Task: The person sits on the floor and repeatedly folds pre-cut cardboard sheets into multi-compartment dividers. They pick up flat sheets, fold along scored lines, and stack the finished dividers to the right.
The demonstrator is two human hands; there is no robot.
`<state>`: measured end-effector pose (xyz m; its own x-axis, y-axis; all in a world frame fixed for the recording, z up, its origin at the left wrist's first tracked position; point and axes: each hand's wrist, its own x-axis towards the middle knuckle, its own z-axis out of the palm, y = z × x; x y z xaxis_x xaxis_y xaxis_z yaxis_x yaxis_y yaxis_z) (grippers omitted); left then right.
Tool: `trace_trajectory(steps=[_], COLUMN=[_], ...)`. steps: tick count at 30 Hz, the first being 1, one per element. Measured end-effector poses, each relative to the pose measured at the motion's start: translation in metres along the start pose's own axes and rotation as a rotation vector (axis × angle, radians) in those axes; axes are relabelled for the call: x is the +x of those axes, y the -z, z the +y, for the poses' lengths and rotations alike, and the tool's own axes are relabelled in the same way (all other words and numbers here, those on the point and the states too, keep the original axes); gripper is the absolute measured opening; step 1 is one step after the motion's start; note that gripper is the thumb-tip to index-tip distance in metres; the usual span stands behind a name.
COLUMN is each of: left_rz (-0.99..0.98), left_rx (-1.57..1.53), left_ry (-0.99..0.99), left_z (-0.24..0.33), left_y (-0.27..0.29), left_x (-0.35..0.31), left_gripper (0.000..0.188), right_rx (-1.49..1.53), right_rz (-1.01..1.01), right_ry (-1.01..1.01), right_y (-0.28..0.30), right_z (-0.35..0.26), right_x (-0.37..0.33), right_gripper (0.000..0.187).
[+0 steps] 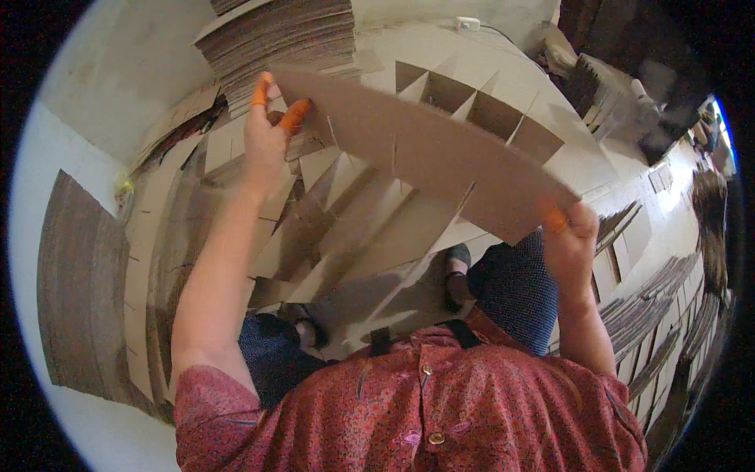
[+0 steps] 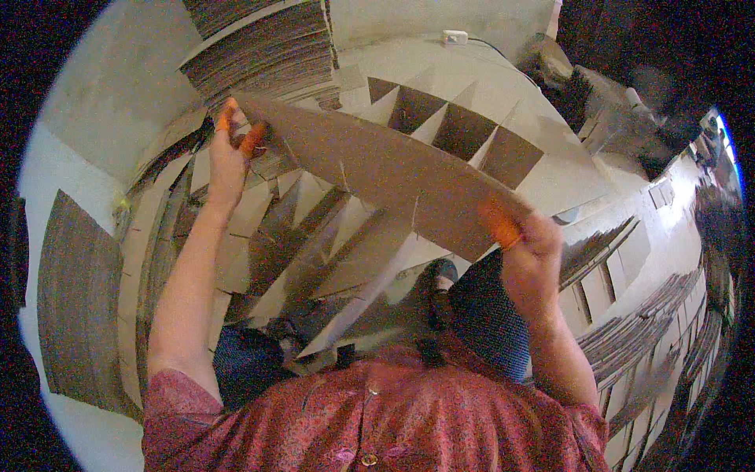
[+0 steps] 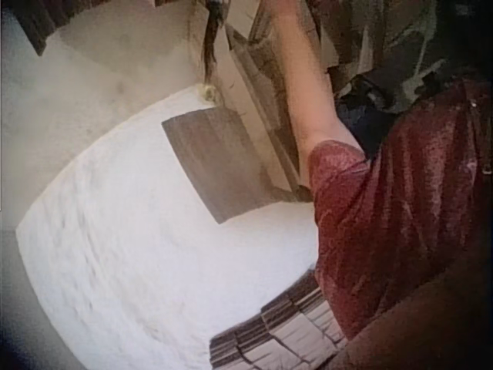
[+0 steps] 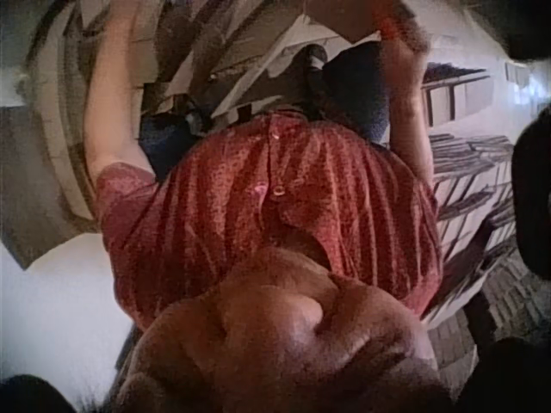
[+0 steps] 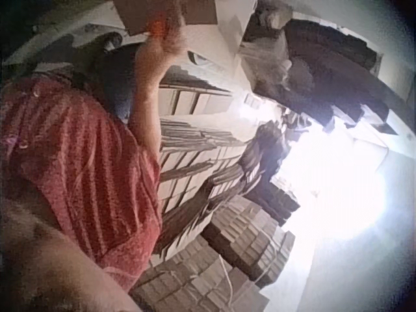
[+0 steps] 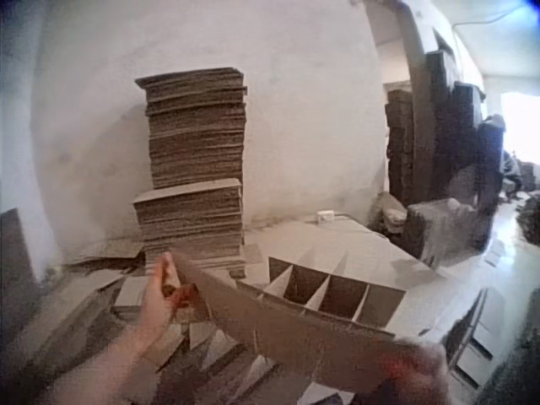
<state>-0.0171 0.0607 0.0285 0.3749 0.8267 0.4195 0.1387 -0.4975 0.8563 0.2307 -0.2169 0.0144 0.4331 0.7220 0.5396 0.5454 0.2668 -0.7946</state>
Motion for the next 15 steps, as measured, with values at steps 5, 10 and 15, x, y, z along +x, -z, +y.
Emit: trace_trajectory(steps=[5,10,15], left_rz=[-0.016,-0.053,-0.19], left_rx=[-0.181,-0.137,0.023], left_ry=[0.122,0.086,0.37], left_z=[-0.019,-0.029,-0.05], left_y=[-0.004,0.005,-0.001], left_x=[0.002,0.006,-0.008], left_gripper=[0.033,0.034,0.032], right_rx=[-0.081,-0.049,-0.109], right_rz=[-0.071,-0.082,-0.216], right_ry=[-0.046,0.02,-0.164], right_y=[-0.001,0.001,-0.003], right_z=[0.0,0.01,0.023], right_x=[-0.016,-0.023,-0.031], right_gripper=[0.015,0.015,0.014])
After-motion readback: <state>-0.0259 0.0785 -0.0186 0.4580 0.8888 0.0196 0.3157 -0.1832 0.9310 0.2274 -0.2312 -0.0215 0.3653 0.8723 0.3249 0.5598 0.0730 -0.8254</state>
